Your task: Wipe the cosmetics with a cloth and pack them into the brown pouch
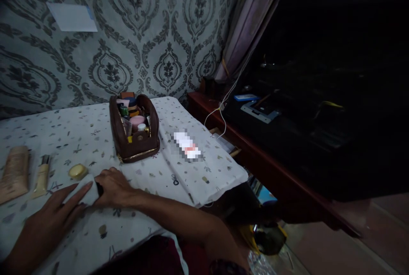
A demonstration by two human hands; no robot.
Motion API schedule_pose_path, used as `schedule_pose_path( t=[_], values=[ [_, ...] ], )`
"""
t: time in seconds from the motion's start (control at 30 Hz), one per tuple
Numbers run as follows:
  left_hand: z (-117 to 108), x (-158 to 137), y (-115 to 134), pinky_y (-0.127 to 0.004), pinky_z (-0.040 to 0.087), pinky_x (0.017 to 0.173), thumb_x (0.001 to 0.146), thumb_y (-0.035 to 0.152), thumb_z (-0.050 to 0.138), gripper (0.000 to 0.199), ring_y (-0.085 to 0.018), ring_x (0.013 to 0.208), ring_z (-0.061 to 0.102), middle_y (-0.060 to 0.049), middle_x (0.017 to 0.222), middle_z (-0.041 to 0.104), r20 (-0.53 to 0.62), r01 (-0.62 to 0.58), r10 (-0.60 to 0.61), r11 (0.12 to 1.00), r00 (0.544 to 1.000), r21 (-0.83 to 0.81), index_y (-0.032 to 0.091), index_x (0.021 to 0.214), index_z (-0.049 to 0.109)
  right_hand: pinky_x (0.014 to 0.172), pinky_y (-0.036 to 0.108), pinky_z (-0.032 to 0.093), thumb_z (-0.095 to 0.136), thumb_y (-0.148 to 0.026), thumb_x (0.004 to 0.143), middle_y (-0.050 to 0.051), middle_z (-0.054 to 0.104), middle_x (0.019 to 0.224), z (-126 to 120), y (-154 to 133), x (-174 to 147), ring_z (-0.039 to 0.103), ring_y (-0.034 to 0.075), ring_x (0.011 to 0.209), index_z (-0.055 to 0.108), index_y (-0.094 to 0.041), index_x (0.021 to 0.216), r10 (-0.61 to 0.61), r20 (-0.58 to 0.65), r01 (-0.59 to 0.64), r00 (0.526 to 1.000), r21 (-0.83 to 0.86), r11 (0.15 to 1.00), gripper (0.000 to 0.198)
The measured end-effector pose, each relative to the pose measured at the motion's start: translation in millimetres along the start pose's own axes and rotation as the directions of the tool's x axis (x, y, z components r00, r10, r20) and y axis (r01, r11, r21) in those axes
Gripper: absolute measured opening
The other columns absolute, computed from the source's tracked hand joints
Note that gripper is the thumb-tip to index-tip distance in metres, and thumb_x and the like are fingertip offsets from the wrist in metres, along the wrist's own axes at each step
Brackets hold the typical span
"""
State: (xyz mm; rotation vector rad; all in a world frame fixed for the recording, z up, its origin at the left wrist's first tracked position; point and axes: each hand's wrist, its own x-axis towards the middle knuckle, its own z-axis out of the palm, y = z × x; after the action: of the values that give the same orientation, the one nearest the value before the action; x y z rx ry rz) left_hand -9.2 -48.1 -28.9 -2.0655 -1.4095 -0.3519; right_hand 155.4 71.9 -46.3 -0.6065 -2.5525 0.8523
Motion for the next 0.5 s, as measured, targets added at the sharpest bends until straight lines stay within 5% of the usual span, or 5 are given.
schedule_pose_path(
  t=[0.4,0.5],
  values=[
    [-1.0,-6.5,13.7,-0.024,0.043,0.041,0.102,0.032,0.044,0.039,-0.02,0.069,0.069,-0.01,0.094,0.071,0.114,0.181,-0.192,0.979,0.975,0.097,0.011,0.13,0.063,0.086,0.025,0.044,0.076,-0.027,0.084,-0.001,0.067,0.089,-19.5,1.2,-0.2,0.062,0.014,0.084,0.063,-0.017,0.099,-0.154,0.108,0.132,0.982,0.186,0.974,0.022],
    [0.6,-11.5,14.0,-0.024,0.041,0.039,0.101,0.035,0.044,0.042,-0.018,0.062,0.066,-0.009,0.092,0.071,0.175,0.307,-0.301,0.952,0.938,-0.007,0.013,0.132,0.063,0.083,0.024,0.044,0.076,-0.03,0.084,0.0,0.07,0.091,-18.7,1.2,-0.2,0.063,0.015,0.084,0.066,-0.017,0.103,-0.145,0.093,0.126,0.985,0.184,0.975,0.026]
  ],
)
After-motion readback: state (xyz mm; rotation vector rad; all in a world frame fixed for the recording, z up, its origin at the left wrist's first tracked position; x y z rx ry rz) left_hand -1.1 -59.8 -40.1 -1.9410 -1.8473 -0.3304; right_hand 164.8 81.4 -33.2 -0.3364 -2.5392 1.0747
